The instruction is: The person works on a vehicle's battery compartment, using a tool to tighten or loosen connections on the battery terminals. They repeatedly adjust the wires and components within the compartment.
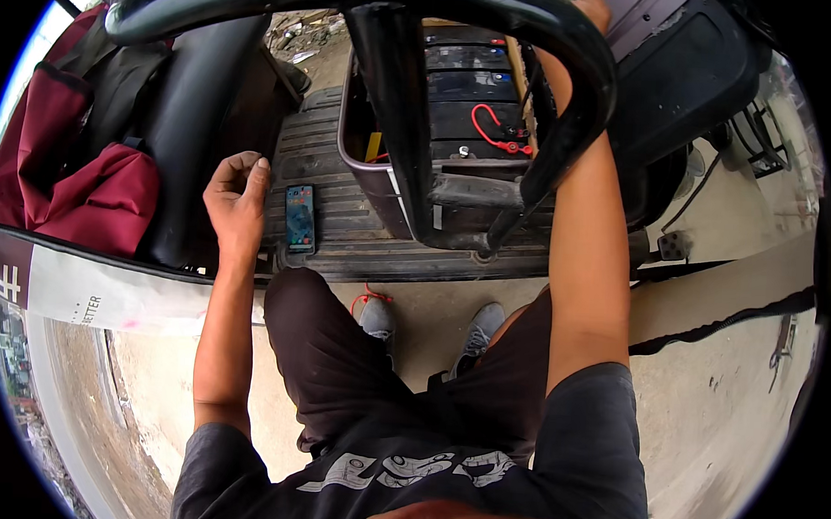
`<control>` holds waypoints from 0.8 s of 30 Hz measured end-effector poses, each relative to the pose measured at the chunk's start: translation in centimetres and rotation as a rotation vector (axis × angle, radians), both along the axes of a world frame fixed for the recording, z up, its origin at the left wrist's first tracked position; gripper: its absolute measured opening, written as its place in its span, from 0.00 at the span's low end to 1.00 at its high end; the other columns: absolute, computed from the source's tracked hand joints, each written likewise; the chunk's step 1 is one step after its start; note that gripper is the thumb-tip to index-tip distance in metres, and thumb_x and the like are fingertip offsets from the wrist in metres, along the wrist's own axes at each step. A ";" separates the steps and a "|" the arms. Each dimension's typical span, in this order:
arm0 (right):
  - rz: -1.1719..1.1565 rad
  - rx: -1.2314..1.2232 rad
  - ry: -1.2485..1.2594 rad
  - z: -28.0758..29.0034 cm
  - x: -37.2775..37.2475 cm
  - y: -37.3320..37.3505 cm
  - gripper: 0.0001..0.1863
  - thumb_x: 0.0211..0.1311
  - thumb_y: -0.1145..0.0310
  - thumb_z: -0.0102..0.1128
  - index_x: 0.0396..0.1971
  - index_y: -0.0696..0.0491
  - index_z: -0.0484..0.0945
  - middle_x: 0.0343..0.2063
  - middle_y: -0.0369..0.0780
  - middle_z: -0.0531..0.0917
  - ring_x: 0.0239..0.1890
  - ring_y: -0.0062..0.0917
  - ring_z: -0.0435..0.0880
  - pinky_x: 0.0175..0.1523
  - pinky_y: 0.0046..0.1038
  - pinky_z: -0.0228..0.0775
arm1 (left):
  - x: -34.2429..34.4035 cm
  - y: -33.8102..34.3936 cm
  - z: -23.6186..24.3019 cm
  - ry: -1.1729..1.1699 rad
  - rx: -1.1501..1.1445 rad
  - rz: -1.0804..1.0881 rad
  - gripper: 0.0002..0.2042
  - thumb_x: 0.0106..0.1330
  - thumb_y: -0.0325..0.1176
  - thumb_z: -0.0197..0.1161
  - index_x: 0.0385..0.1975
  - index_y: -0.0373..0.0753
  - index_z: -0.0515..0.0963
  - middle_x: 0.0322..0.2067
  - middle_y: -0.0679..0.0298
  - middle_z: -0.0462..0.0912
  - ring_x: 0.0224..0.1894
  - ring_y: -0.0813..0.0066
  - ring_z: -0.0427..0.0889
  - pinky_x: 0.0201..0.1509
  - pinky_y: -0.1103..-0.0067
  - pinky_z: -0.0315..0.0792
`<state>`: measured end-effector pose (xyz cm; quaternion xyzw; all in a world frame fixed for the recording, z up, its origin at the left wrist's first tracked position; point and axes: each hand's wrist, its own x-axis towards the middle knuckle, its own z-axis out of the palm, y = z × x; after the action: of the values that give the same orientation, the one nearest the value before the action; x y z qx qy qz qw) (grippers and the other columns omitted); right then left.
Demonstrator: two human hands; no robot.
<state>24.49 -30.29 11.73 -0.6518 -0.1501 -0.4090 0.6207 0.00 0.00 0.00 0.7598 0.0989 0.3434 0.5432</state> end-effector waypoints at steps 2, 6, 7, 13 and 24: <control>-0.132 -0.117 -0.203 -1.4 1.8 -0.4 0.10 0.61 0.70 0.58 0.22 0.57 0.71 0.14 0.38 0.74 0.12 0.28 0.70 0.20 0.35 0.62 | 0.6 -2.0 3.0 -0.094 0.022 -0.103 0.04 0.69 0.27 0.67 0.34 0.33 0.81 0.27 0.73 0.78 0.27 0.89 0.70 0.31 0.89 0.64; -0.009 0.013 0.017 -1.8 0.9 -0.9 0.14 0.51 0.65 0.62 0.29 0.64 0.77 0.19 0.50 0.82 0.22 0.36 0.81 0.33 0.37 0.73 | 1.8 -6.0 5.8 -0.102 0.041 -0.251 0.05 0.70 0.27 0.66 0.35 0.32 0.80 0.27 0.72 0.78 0.27 0.88 0.70 0.31 0.88 0.64; -0.049 -0.001 0.005 -1.7 1.0 -0.9 0.14 0.52 0.65 0.62 0.29 0.64 0.78 0.20 0.50 0.82 0.23 0.36 0.83 0.33 0.36 0.74 | 2.8 -7.0 6.2 -0.095 0.022 -0.281 0.05 0.70 0.26 0.66 0.34 0.32 0.80 0.26 0.73 0.77 0.27 0.90 0.70 0.31 0.88 0.63; -0.086 -0.044 0.043 -1.5 0.3 -0.8 0.15 0.54 0.64 0.65 0.29 0.64 0.78 0.21 0.52 0.83 0.25 0.45 0.86 0.33 0.38 0.76 | 9.5 -10.4 7.6 -0.010 0.020 -0.475 0.09 0.69 0.32 0.67 0.37 0.31 0.82 0.29 0.68 0.83 0.30 0.86 0.76 0.33 0.86 0.68; 0.135 0.029 0.010 -1.8 -1.7 -1.8 0.16 0.64 0.62 0.65 0.31 0.62 0.74 0.20 0.46 0.81 0.24 0.33 0.82 0.32 0.37 0.73 | 22.0 -18.7 7.5 0.078 -0.543 -1.216 0.31 0.78 0.57 0.47 0.63 0.32 0.70 0.56 0.58 0.80 0.56 0.69 0.79 0.63 0.71 0.71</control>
<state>22.80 -32.08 9.97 -0.6333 -0.1847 -0.3650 0.6569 22.02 -18.68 7.46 0.5283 -0.2445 -0.0889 0.8082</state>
